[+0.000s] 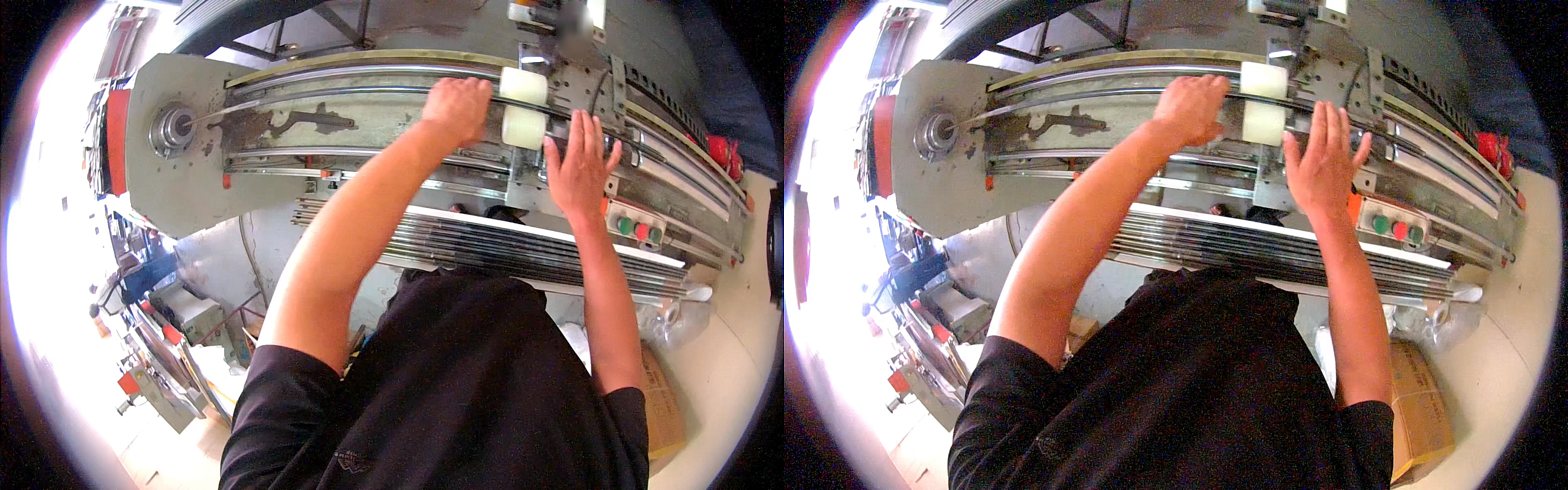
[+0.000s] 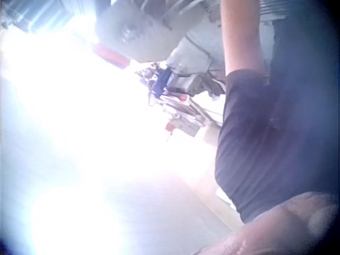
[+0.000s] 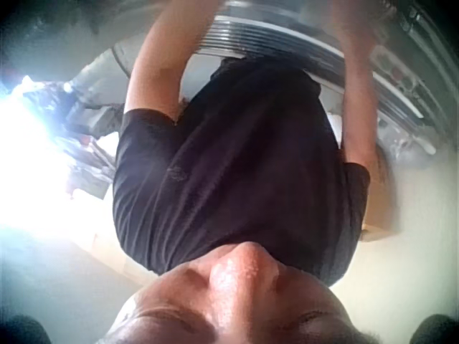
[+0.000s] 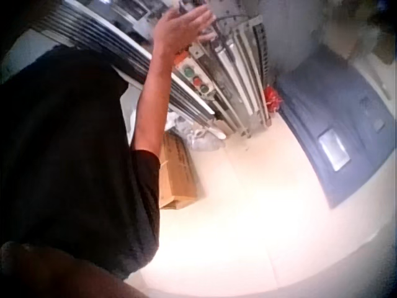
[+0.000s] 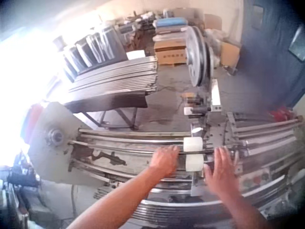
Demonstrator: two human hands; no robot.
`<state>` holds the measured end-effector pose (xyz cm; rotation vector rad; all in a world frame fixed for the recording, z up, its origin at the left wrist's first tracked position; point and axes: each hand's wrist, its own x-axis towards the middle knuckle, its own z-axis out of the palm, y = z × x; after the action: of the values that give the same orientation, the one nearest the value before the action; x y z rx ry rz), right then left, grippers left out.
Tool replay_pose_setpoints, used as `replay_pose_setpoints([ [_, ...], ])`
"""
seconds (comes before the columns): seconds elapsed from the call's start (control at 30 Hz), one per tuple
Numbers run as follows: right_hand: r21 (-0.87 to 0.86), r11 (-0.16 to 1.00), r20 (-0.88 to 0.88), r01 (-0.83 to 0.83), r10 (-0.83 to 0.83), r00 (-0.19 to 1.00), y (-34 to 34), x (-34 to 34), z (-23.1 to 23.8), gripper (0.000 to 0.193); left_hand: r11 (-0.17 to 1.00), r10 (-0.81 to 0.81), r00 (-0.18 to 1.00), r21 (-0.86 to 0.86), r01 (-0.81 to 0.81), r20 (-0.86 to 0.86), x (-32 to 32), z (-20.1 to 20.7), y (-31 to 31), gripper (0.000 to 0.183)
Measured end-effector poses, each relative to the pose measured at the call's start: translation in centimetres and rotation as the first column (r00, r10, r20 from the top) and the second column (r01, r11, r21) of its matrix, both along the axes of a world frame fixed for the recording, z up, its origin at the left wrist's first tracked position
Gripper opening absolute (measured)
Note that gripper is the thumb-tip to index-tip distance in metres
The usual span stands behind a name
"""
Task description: The person handles and aligns metal rods on an industrial machine, applying tape to the ends and placing them into guide rails. They move a bundle of rods from the side to the workspace.
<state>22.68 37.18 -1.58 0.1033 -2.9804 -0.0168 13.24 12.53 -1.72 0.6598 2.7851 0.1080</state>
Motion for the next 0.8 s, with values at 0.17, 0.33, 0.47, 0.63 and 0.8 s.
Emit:
replay_pose_setpoints([
  [0.17,-0.016,0.999,-0.012,-0.052,0.052,0.999,0.3,-0.3,-0.4,0.078,0.995,-0.039,0.994,0.087,0.048,-0.102,0.7,-0.3,-1.7,0.052],
  [0.33,-0.045,0.997,-0.067,-0.063,0.06,0.996,0.7,-0.3,-1.4,0.078,0.999,-0.011,0.999,0.036,0.012,-0.033,-0.7,-1.3,-10.0,0.063],
  [0.47,-0.065,0.997,-0.092,-0.052,0.046,0.995,0.9,-0.2,-1.8,0.078,0.994,0.105,0.992,0.021,-0.107,0.072,-2.4,-3.3,-19.9,0.063],
  [0.63,-0.065,0.998,-0.078,-0.019,0.014,0.997,1.3,-0.1,-2.4,0.078,0.965,0.241,0.966,-0.125,-0.229,0.09,-3.4,-3.3,-29.3,0.062],
  [0.8,-0.087,0.996,-0.048,0.016,-0.021,0.999,1.9,-0.1,-2.1,0.079,0.935,0.319,0.943,-0.193,-0.297,0.093,-3.8,-3.6,-32.2,0.066],
])
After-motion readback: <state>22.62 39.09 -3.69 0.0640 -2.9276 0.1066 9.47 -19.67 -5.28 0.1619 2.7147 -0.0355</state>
